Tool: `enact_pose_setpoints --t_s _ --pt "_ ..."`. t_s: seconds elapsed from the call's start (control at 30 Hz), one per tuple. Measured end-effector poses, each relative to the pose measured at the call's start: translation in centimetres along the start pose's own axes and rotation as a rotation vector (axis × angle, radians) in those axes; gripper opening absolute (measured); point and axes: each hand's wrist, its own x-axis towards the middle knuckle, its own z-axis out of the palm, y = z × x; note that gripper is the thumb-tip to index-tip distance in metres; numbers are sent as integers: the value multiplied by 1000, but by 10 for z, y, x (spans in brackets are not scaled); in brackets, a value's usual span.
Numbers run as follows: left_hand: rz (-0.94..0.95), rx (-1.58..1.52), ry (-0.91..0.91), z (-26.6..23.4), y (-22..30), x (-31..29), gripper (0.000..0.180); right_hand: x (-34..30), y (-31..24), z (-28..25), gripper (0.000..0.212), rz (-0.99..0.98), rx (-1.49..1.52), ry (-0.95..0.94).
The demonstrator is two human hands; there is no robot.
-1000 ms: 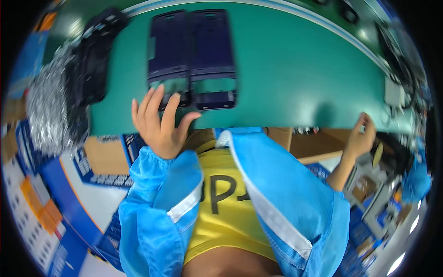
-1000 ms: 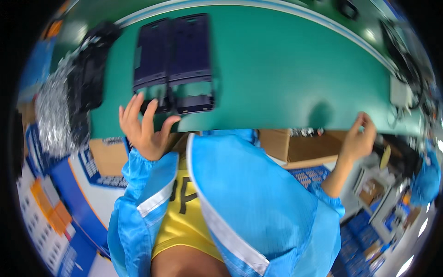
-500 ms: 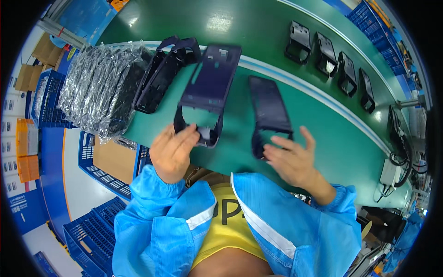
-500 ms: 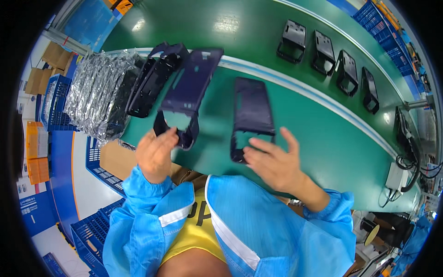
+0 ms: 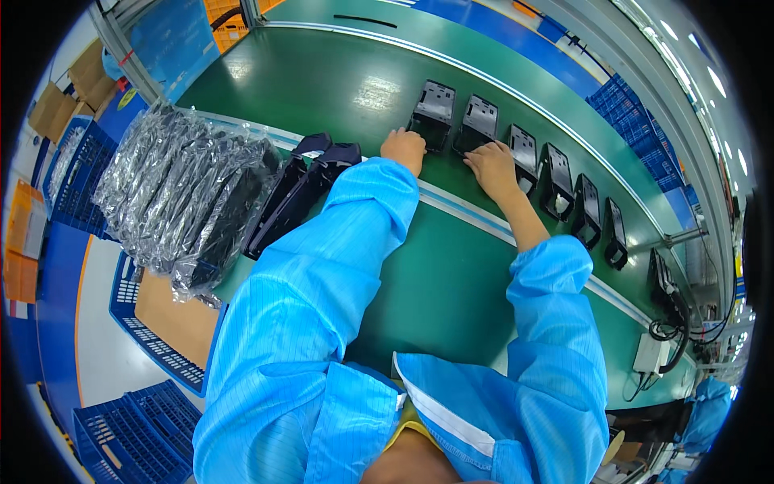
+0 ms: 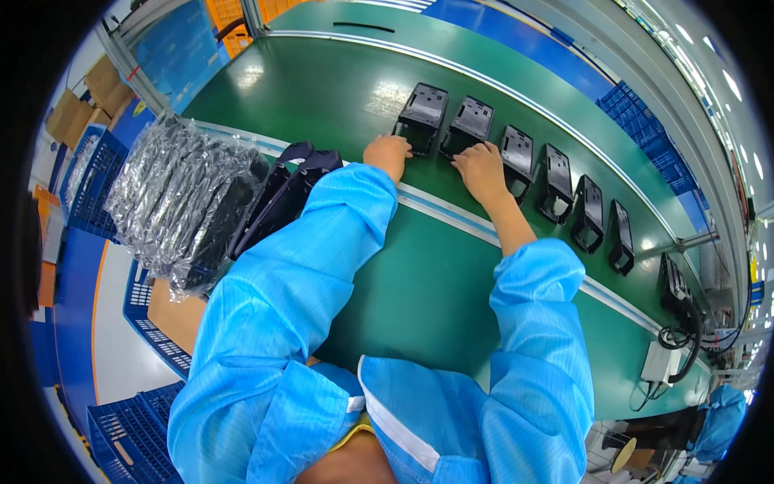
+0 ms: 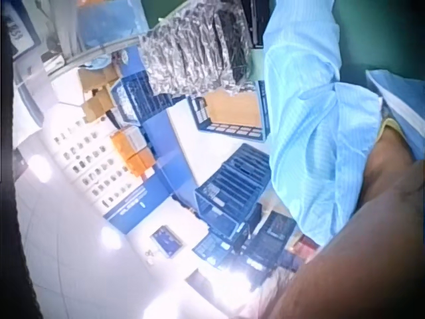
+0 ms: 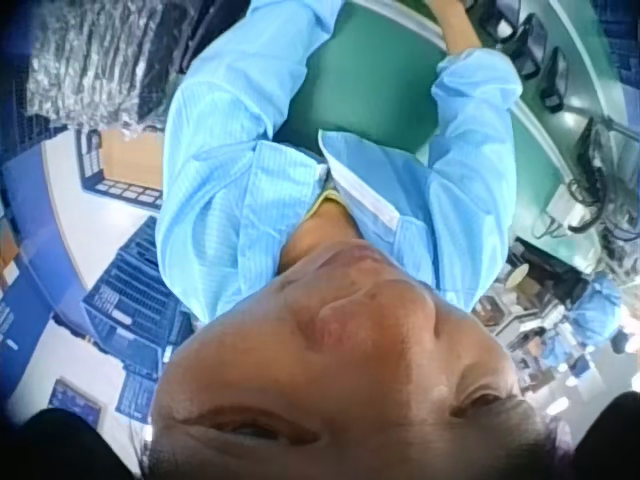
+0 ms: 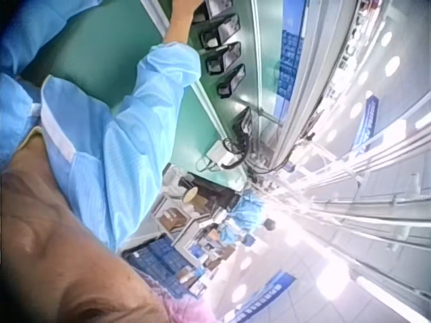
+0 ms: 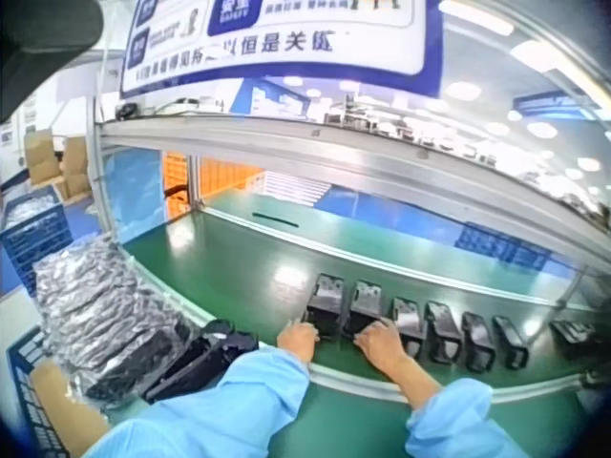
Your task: Unpack handheld scanner housings from plastic bags and arrange them on an assembly line workbench.
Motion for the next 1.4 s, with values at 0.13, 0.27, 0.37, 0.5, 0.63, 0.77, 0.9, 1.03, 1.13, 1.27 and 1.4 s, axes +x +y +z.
enact_pose_setpoints --t_s 0.13,0.27,0.37,0.5,0.63,0.77,0.9,1.03,1.13,1.27,1.4 --pt "25 25 -45 -8 15 5 16 -13 6 -10 14 5 -5 -26" --pt "-135 20 -219 -28 25 11 20 -9 6 -20 16 60 -73 -119" --pt "-154 7 -277 -33 28 10 24 -13 9 -22 16 63 -77 -108" --pt "-90 12 -349 -30 17 13 28 -15 9 -28 16 21 -70 -108" --pt "-233 18 -160 -30 17 2 38 -13 1 -22 16 34 -50 -105" --pt "-63 76 -188 -98 59 -31 48 -17 4 -20 16 14 -75 -88" --pt "160 -87 196 -182 70 -121 50 -26 13 -28 16 -29 -80 -44" --pt "-191 270 417 -222 8 -207 52 -27 10 -31 19 12 -145 -76" --pt "-367 308 431 -215 -40 -249 53 2 -54 -53 30 12 -5 148" --pt "-385 320 449 -193 -47 -246 54 62 -144 -28 63 81 600 268" --pt "-356 189 398 -184 -46 -242 53 94 -164 0 58 307 1333 -202"
